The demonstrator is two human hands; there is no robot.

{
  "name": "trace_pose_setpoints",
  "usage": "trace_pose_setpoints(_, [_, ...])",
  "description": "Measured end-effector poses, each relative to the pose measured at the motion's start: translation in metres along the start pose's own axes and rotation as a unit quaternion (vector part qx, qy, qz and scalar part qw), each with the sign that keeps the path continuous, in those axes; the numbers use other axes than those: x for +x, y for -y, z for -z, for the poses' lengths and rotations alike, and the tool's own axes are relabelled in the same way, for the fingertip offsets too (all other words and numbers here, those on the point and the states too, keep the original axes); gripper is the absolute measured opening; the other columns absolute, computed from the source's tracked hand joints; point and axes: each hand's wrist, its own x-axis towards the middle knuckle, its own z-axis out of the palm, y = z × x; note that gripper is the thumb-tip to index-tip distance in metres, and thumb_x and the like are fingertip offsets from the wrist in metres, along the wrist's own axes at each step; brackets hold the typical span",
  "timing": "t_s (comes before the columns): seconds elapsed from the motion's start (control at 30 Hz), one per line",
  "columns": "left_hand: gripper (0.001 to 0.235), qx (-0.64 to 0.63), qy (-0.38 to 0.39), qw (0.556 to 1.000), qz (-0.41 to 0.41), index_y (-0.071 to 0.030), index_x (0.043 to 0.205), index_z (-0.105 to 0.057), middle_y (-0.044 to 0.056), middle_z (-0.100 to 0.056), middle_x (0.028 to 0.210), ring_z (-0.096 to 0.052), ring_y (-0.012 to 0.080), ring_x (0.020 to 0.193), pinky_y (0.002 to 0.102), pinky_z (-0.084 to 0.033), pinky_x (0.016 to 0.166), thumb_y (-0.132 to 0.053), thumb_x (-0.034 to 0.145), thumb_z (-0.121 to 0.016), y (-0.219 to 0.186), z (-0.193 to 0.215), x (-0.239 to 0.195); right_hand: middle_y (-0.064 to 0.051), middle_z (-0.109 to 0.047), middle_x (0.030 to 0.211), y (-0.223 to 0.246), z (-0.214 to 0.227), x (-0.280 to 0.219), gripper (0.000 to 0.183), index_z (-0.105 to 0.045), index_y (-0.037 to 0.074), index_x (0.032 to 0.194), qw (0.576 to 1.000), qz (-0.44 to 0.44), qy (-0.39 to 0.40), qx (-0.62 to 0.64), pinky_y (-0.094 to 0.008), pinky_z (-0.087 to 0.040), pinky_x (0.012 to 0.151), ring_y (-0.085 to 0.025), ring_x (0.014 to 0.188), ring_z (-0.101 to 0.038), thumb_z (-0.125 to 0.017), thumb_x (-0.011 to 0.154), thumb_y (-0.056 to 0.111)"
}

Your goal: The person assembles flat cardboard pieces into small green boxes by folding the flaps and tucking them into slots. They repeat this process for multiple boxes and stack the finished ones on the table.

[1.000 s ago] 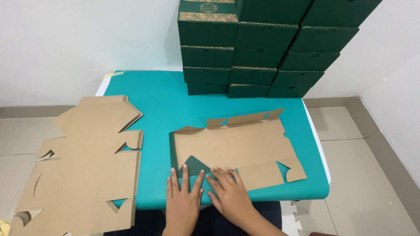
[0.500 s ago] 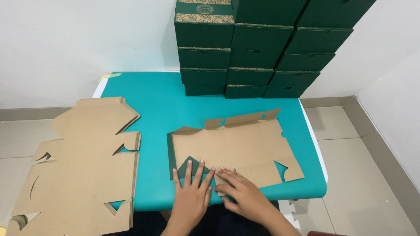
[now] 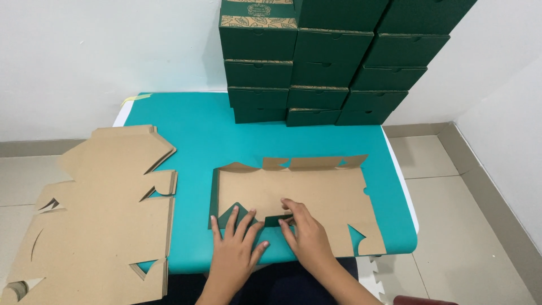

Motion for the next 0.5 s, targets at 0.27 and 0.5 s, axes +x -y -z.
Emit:
trace_pose_setpoints(0.27, [0.049,0.030,-0.005,0.999,-0.019,-0.033,0.131,-0.050,0.002,-0.044,0.139,-0.029,0.0361,0.134,0.074,-0.017,0.098,-0.056,0.088,-0.047,0.002,-0.001,-0.002,-0.015,-0.045,0.137,-0.015,-0.026,0.000,0.050,-0.046,0.010,0.133,0.970,0.072,-0.084,-0.217,-0.044,-0.041,0.093,-0.030,0.124,-0.047,-0.062,0.088,0.027])
trace_pose_setpoints(0.5, [0.043,0.033,-0.022,0.999,-0.022,-0.034,0.123,-0.057,0.002,-0.046,0.138,-0.031,0.0364,0.134,0.074,-0.018,0.098,-0.055,0.087,-0.048,0.003,-0.006,-0.001,-0.009,-0.063,0.106,-0.003,-0.034,-0.013,0.017,-0.064,0.005,0.101,0.959,0.172,-0.078,-0.212,-0.048,-0.038,0.100,-0.025,0.104,-0.057,-0.060,0.087,0.012])
